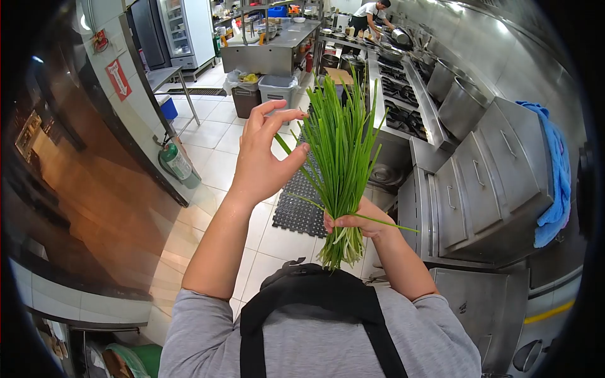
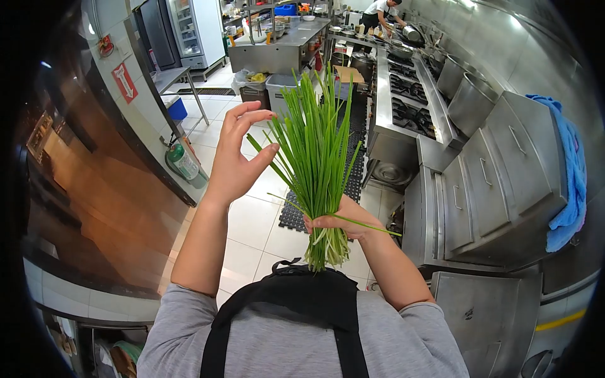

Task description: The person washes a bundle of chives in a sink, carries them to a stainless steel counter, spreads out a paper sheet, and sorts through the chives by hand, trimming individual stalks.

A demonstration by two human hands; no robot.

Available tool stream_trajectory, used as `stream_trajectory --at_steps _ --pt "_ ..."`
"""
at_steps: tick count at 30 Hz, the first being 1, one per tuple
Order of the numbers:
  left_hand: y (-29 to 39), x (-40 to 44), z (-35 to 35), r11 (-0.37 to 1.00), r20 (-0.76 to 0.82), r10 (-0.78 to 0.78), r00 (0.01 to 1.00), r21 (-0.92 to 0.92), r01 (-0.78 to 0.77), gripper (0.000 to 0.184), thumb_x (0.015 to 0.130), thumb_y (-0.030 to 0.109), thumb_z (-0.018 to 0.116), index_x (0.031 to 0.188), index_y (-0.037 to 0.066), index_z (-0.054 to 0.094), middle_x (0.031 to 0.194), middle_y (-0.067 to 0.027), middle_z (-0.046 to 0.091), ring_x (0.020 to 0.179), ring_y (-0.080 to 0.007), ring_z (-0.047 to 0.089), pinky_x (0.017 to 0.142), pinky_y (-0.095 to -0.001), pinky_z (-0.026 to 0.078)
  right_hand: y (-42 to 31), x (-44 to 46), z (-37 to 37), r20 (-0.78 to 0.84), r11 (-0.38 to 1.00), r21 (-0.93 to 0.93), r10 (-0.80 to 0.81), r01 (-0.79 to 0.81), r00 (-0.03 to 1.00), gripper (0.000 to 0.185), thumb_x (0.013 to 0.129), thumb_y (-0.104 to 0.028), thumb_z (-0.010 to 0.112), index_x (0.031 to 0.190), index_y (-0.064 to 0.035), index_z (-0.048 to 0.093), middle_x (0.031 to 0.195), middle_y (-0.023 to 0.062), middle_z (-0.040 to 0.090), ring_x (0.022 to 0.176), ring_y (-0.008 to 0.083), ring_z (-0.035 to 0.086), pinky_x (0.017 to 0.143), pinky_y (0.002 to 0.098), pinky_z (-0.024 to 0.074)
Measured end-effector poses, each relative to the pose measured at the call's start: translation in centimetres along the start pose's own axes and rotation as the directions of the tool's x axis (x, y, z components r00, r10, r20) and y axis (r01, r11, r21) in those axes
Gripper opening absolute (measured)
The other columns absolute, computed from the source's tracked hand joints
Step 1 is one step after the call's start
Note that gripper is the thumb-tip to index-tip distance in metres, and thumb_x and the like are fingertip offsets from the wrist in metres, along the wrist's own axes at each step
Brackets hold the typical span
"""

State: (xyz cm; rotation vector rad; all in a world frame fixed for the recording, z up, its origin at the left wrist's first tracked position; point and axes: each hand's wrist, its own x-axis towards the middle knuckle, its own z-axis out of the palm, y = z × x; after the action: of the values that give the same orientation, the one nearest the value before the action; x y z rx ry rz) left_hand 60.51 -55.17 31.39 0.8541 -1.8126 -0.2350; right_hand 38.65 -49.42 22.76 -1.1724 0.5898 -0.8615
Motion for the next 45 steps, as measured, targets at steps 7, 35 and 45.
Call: stream_trajectory --at_steps 7,35,45 --pt "-0.2 0.2 -0.9 0.991 0.223 -0.022 0.975 -0.122 0.05 0.021 0.073 0.013 0.07 0.092 0.01 0.061 0.122 -0.0083 0.049 0.118 -0.0232 0.045 0.1 -0.0365 0.033 -0.5 -0.1 0.4 0.02 0.999 -0.049 -0.007 0.008 1.0 0.028 0.068 -0.014 0.076 0.086 -0.003 0.058 0.076 0.0069 0.059 0.072 0.0198 0.059 0.067 0.0334 0.0477" --pt "0.7 -0.1 -0.8 0.964 0.287 -0.212 0.934 -0.096 0.248 0.02 0.076 0.013 0.07 0.093 0.006 0.064 0.091 0.0022 0.062 0.084 -0.0071 0.053 0.083 -0.0254 0.039 0.9 -0.5 -0.5 0.04 1.0 -0.024 0.017 -0.016 0.999 0.031 0.069 -0.011 0.075 0.093 -0.0017 0.058 0.081 0.0064 0.059 0.074 0.0165 0.059 0.068 0.0309 0.0497" --pt "-1.0 0.6 -2.2 0.823 0.096 -0.342 0.935 -0.449 0.348 0.013 0.086 0.004 0.059 0.099 0.001 0.059 0.096 -0.0037 0.062 0.089 -0.009 0.058 0.082 -0.0207 0.042 1.7 -1.0 -1.4 0.012 1.0 -0.01 -0.012 0.012 1.0 0.035 0.069 -0.015 0.077 0.095 -0.0024 0.057 0.079 0.0073 0.059 0.074 0.0192 0.06 0.066 0.0324 0.0486"
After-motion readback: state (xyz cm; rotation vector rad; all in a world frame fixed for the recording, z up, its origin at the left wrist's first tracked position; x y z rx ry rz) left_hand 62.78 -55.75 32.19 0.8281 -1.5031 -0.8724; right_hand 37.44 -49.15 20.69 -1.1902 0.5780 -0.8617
